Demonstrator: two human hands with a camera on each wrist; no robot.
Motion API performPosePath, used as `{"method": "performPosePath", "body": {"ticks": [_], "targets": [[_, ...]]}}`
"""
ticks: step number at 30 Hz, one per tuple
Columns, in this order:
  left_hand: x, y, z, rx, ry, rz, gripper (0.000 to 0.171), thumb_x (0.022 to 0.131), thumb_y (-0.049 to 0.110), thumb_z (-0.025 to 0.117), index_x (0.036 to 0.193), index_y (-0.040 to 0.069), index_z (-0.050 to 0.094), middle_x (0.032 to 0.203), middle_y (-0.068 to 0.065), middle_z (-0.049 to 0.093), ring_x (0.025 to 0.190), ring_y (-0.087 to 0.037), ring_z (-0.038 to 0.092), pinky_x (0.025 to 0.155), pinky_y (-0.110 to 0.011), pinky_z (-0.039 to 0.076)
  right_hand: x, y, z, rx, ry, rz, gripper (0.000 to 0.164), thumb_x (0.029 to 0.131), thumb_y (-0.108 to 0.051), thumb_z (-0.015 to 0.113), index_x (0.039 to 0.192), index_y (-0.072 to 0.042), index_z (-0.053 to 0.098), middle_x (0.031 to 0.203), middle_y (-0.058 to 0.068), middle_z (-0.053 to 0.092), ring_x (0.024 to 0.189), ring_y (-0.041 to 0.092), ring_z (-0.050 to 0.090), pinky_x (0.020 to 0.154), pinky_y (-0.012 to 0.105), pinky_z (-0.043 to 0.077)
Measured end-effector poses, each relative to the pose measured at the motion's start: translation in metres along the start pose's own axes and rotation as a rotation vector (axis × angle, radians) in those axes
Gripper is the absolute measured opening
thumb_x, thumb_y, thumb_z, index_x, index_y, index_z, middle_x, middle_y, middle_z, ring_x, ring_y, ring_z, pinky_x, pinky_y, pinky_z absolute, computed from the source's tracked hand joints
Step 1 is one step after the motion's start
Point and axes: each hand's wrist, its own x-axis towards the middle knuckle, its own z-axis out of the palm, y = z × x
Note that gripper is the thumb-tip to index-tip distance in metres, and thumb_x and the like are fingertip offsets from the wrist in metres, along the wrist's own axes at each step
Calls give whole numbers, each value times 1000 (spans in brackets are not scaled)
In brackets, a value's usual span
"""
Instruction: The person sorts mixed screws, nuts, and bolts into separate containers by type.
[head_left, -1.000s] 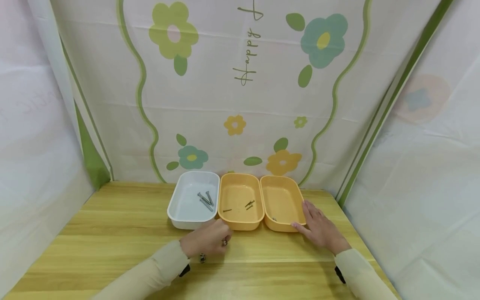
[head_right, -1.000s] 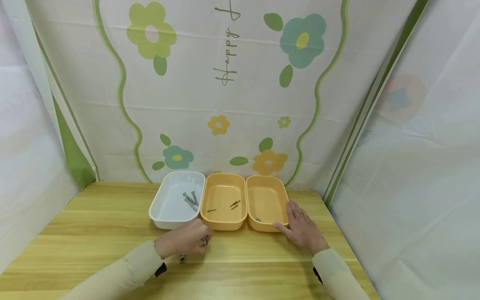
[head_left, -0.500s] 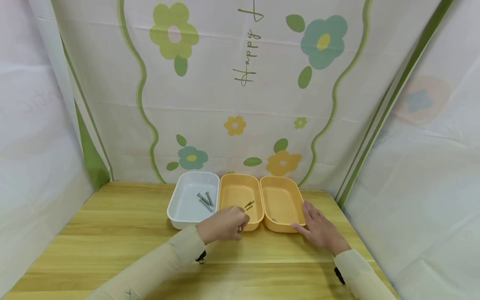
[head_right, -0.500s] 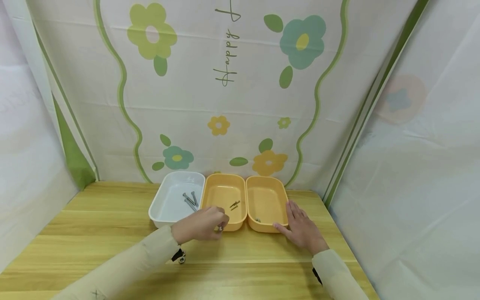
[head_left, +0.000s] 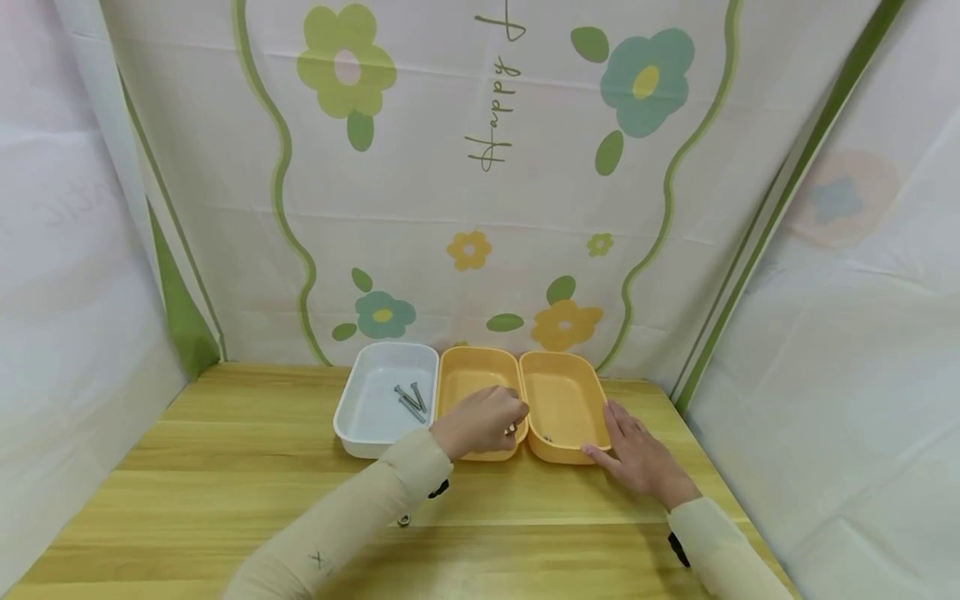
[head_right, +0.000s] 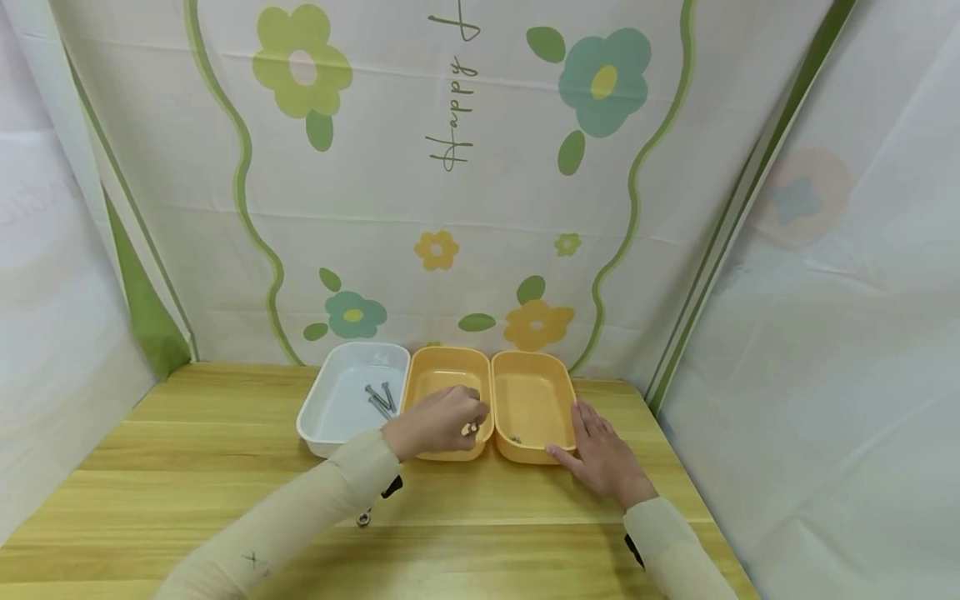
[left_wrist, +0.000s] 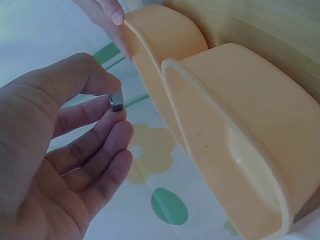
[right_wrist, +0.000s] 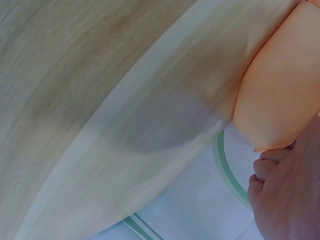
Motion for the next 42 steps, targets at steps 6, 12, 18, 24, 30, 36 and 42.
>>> {"method": "performPosePath", "body": {"ticks": [6, 12, 18, 24, 30, 36, 42], "targets": [[17, 1, 13, -35, 20, -30, 11, 87, 10, 80, 82, 11, 70, 77, 4, 59, 70, -8, 48, 61, -18, 38, 1, 1, 0, 1, 1, 2, 95, 107, -60, 49, 163, 11, 21, 171, 31, 22, 158, 48, 28, 126, 64, 29], [31, 0, 29, -31, 39, -48, 7, 88, 13, 80, 86, 14, 73, 85, 3, 67, 73, -5, 52, 63, -16, 42, 2, 1, 3, 1, -1, -1, 95, 106, -60, 49, 163, 11, 21, 172, 31, 22, 158, 47, 28, 126, 64, 30], [43, 1, 39, -60, 61, -82, 5, 89, 9, 77, 92, 13, 77, 92, 1, 71, 80, -7, 59, 66, -15, 48, 2, 2, 4, -1, 1, 1, 95, 106, -61, 49, 163, 11, 21, 172, 30, 21, 159, 47, 28, 126, 64, 30], [54, 5, 47, -31, 73, -110, 15, 95, 12, 76, 109, 12, 81, 106, -2, 75, 95, -12, 70, 77, -18, 58, 1, 1, 4, -4, 6, 0, 96, 106, -61, 49, 163, 10, 21, 172, 30, 22, 159, 46, 28, 126, 63, 31], [50, 3, 46, -26, 49, -145, 36, 97, 17, 75, 131, 8, 73, 127, -6, 72, 118, -21, 71, 96, -27, 61, 0, -3, 4, 2, 8, 6, 96, 106, -63, 48, 164, 9, 21, 173, 28, 21, 158, 46, 30, 125, 64, 32], [34, -7, 27, -2, 70, -124, 34, 95, 17, 76, 128, 8, 73, 126, -7, 73, 115, -23, 72, 92, -31, 62, 0, -1, 3, -3, 13, 14, 96, 106, -63, 48, 164, 9, 20, 173, 28, 21, 158, 46, 30, 125, 64, 32], [9, -14, 5, 58, 83, -52, 34, 91, 16, 78, 124, 7, 74, 121, -8, 74, 108, -23, 71, 91, -34, 62, 0, 1, 2, -4, 13, 4, 96, 106, -62, 48, 164, 10, 20, 173, 29, 20, 158, 46, 29, 126, 63, 30]]}}
